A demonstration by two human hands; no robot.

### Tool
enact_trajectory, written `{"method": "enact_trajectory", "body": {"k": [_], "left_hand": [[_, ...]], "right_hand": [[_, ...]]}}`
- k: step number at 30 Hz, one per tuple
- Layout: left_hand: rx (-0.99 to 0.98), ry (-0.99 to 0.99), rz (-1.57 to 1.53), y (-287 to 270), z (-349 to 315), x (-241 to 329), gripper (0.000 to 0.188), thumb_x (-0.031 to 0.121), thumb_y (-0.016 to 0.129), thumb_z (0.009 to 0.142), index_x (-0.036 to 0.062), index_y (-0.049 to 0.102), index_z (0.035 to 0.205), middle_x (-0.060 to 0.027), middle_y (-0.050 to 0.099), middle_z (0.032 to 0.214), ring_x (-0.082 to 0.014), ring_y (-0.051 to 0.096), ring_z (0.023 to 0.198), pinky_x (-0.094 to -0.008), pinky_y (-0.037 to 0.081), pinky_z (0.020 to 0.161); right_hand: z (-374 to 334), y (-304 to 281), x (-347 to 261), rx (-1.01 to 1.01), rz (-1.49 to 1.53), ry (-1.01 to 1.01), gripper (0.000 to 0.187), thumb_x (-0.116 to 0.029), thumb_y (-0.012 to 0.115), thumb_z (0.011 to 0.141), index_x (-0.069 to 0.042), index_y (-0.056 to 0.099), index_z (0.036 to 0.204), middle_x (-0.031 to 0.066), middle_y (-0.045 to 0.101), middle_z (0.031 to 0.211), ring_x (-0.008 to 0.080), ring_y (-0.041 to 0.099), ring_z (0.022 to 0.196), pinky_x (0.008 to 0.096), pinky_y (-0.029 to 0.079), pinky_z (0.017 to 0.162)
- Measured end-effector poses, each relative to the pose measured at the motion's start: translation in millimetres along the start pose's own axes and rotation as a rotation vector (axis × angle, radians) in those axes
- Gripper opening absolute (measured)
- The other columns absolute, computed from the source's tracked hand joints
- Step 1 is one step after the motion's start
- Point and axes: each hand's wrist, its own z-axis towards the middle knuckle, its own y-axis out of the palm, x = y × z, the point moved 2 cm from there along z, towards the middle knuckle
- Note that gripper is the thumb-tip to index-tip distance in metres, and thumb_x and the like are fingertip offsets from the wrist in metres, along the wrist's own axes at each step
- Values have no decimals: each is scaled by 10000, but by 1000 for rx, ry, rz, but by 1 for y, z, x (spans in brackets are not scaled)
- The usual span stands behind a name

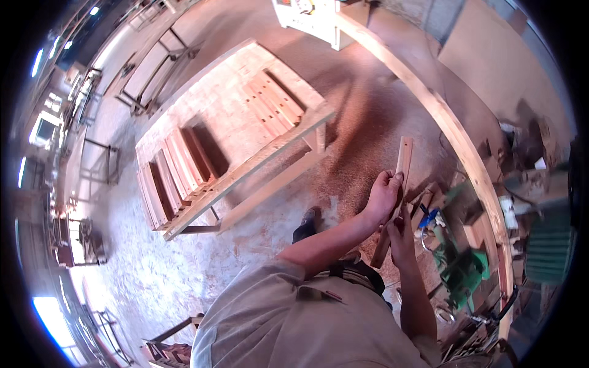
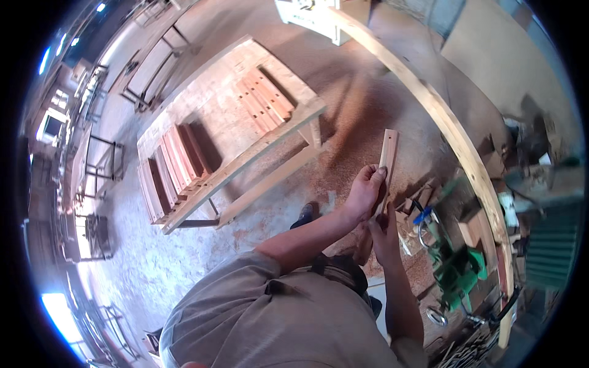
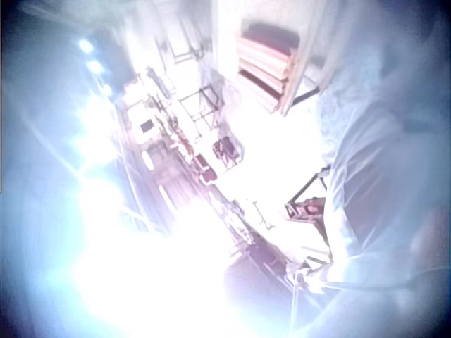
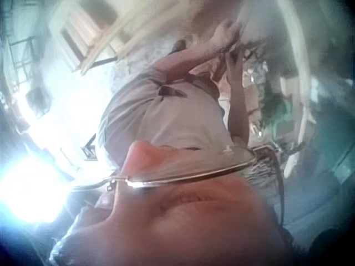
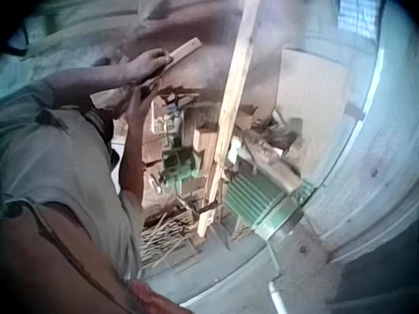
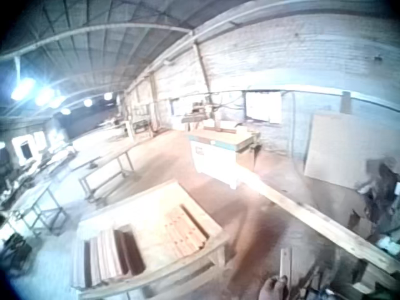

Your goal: The person repeatedly places wooden planks into a green mortising machine, secures them with a clamp, and operates the machine to cut mortises. After each cut, the person removes the plank and places it on a stack of finished pieces.

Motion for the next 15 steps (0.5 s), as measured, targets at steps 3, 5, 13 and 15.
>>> {"method": "enact_trajectory", "body": {"k": [3,5,13,15], "left_hand": [[82,194,208,-48,25,37,379,263,547,909,-14,450,1148,-89,592,829,-172,564,735,-301,480,673],[121,307,442,-80,30,69,409,285,567,880,-23,457,1125,-143,597,862,-234,590,779,-345,487,709],[578,8,1029,-275,48,220,400,344,546,859,83,498,1158,-165,671,885,-305,663,716,-417,531,642],[759,255,1234,-352,41,242,414,349,553,864,102,470,1186,-192,662,873,-341,654,744,-438,524,630]], "right_hand": [[31,42,5,-76,-299,-31,464,-27,490,870,4,344,1310,100,508,1069,150,521,937,288,431,813],[60,83,2,-20,-394,-155,417,-27,510,852,14,402,1253,95,526,1000,156,521,864,293,435,759],[123,190,-9,-295,-370,-212,461,-67,547,888,40,368,1300,134,569,1033,133,562,862,248,471,724],[129,176,6,-291,-369,-119,423,-78,562,883,42,411,1260,123,590,984,137,582,836,253,486,708]]}}
